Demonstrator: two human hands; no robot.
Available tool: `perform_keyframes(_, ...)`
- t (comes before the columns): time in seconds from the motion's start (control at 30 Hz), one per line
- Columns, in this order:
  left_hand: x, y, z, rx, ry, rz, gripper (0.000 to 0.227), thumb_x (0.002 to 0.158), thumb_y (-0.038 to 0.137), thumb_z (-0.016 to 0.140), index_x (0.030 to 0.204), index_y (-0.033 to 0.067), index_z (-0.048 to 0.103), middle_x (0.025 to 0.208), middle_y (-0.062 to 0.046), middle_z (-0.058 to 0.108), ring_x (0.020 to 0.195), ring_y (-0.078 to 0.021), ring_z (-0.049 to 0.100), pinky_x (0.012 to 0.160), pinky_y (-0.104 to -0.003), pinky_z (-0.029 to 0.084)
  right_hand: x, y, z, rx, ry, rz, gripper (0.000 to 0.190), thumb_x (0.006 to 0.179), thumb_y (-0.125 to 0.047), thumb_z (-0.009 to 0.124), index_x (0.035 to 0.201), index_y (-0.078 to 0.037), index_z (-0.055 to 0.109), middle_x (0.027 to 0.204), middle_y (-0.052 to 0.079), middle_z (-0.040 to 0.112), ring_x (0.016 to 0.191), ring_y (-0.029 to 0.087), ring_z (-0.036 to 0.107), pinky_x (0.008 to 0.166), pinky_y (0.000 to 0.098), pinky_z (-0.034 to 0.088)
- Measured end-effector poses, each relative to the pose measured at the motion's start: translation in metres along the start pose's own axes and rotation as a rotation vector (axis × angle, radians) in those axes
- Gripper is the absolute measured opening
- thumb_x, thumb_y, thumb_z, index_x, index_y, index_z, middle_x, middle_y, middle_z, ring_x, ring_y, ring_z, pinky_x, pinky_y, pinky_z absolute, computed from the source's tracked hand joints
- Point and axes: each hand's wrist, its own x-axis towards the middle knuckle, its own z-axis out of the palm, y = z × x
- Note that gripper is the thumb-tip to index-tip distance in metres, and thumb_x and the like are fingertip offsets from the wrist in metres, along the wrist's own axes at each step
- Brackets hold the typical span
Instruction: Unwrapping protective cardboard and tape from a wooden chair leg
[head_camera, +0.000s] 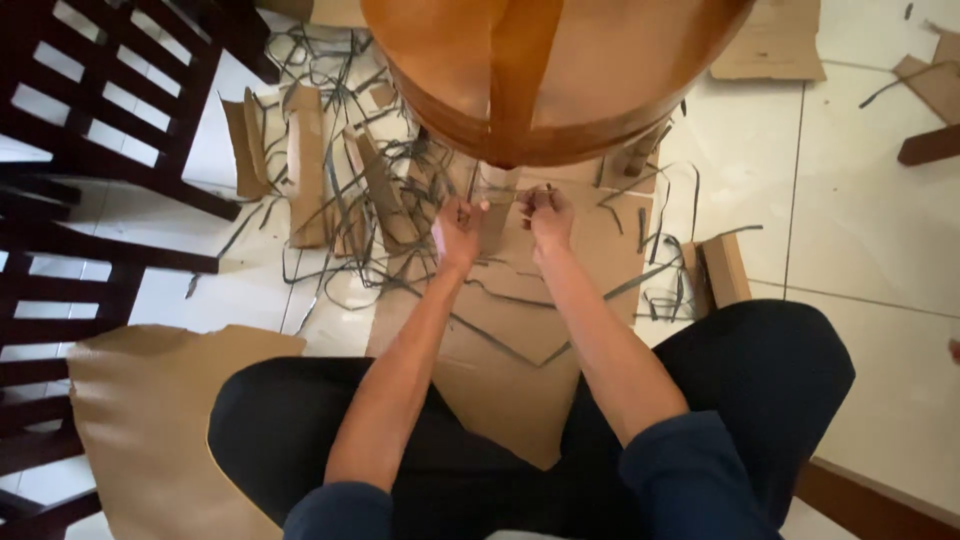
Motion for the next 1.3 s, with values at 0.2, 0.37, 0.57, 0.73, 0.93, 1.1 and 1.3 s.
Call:
perform_keyframes(0.2, -0.004, 0.054, -0.024, 0.265, -0.120, -0.029, 0.029, 0.099, 0.040, 0.066, 0.088, 0.0138, 0.061, 0.068, -0.017, 0.060, 0.077, -0.0469, 0.065, 0.070, -0.055, 0.049, -0.001, -0.006, -0.001, 0.116, -0.052, 0.094, 0.025, 0.108, -0.021, 0.044, 0.092, -0.011, 0.061, 0.082, 0.006, 0.072, 0.070, 0.016, 0.075, 0.050, 0.0235, 0.056)
perform_keyframes(0.37, -0.008, 0.065, -0.024, 0.587, -0.061, 0.208, 0.017, 0.095, 0.036, 0.071, 0.091, 0.0200, 0.077, 0.095, -0.006, 0.066, 0.105, -0.0348, 0.063, 0.093, -0.052, 0.047, -0.015, -0.009, -0.007, 0.163, -0.091, 0.127, 0.024, 0.104, -0.027, 0.056, 0.089, -0.015, 0.069, 0.083, 0.002, 0.076, 0.071, 0.016, 0.076, 0.056, 0.0257, 0.060)
perform_keyframes(0.57, -0.019, 0.103, -0.020, 0.405, -0.136, -0.040, 0.009, 0.091, 0.026, 0.072, 0.091, 0.0193, 0.078, 0.084, -0.008, 0.074, 0.088, -0.0391, 0.073, 0.077, -0.054, 0.059, -0.007, 0.011, -0.009, 0.256, -0.055, 0.151, 0.021, 0.103, -0.027, 0.054, 0.096, -0.013, 0.068, 0.085, 0.002, 0.075, 0.071, 0.016, 0.076, 0.054, 0.0253, 0.059)
perform_keyframes(0.73, -0.016, 0.099, -0.009, 0.406, -0.089, -0.018, 0.011, 0.090, 0.019, 0.066, 0.084, 0.0125, 0.073, 0.076, -0.014, 0.066, 0.080, -0.0437, 0.070, 0.071, -0.057, 0.056, -0.011, -0.009, -0.009, 0.102, -0.057, 0.079, 0.023, 0.106, -0.023, 0.051, 0.095, -0.011, 0.066, 0.083, 0.003, 0.073, 0.070, 0.016, 0.075, 0.053, 0.0260, 0.057)
perform_keyframes(0.93, -0.018, 0.083, -0.004, 0.361, -0.034, -0.084, 0.017, 0.088, 0.020, 0.060, 0.089, 0.0119, 0.074, 0.080, -0.018, 0.072, 0.086, -0.0471, 0.070, 0.076, -0.061, 0.054, -0.013, 0.000, -0.008, -0.019, -0.015, 0.011, 0.021, 0.105, -0.024, 0.051, 0.095, -0.011, 0.065, 0.082, 0.004, 0.072, 0.068, 0.017, 0.075, 0.051, 0.0262, 0.056)
perform_keyframes(1.1, -0.011, 0.022, 0.023, 0.305, 0.075, -0.151, 0.013, 0.082, 0.033, 0.065, 0.082, 0.0259, 0.076, 0.075, 0.001, 0.074, 0.081, -0.0279, 0.075, 0.078, -0.043, 0.055, -0.047, -0.011, -0.008, -0.023, 0.030, 0.063, 0.021, 0.105, -0.025, 0.052, 0.096, -0.011, 0.064, 0.086, 0.007, 0.075, 0.069, 0.017, 0.073, 0.054, 0.0290, 0.058)
perform_keyframes(1.3, -0.015, 0.003, 0.038, 0.255, 0.078, -0.417, 0.019, 0.082, 0.045, 0.072, 0.083, 0.0282, 0.081, 0.075, -0.002, 0.076, 0.083, -0.0279, 0.075, 0.077, -0.038, 0.057, -0.053, 0.041, 0.000, 0.154, -0.038, 0.318, 0.019, 0.104, -0.025, 0.056, 0.097, -0.012, 0.068, 0.085, 0.002, 0.075, 0.067, 0.014, 0.070, 0.052, 0.0257, 0.055)
